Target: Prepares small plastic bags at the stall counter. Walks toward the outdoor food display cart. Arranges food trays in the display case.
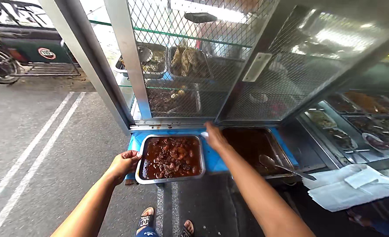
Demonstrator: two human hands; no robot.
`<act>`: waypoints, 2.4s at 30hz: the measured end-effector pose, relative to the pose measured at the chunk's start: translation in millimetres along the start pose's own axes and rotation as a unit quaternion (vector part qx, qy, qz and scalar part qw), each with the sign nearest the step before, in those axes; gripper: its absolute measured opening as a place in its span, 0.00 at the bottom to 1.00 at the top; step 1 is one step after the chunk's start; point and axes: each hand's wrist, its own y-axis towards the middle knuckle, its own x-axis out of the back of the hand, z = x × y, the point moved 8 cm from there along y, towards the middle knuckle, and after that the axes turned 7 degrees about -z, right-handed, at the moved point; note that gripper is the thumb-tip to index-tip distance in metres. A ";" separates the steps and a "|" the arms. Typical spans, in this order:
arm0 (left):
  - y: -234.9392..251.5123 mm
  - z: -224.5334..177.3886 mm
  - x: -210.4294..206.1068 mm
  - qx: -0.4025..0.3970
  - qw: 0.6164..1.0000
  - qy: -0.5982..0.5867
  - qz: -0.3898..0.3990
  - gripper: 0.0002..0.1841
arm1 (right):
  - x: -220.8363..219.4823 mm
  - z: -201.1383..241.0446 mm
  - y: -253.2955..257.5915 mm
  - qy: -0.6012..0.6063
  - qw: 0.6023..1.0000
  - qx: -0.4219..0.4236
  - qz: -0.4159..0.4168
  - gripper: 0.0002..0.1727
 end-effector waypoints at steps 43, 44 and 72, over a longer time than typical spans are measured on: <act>11.9 10.5 -11.1 0.033 0.992 -0.045 0.114 0.06 | -71.6 54.1 -162.0 -0.078 0.941 -0.303 -0.132 0.14; 11.7 9.9 -10.9 0.038 0.991 -0.047 0.116 0.06 | -73.8 61.7 -163.4 -0.069 0.940 -0.307 -0.133 0.15; 18.6 11.0 -10.5 0.152 0.944 -0.119 0.269 0.27 | -91.0 225.0 -44.9 0.092 0.984 -0.047 -0.146 0.13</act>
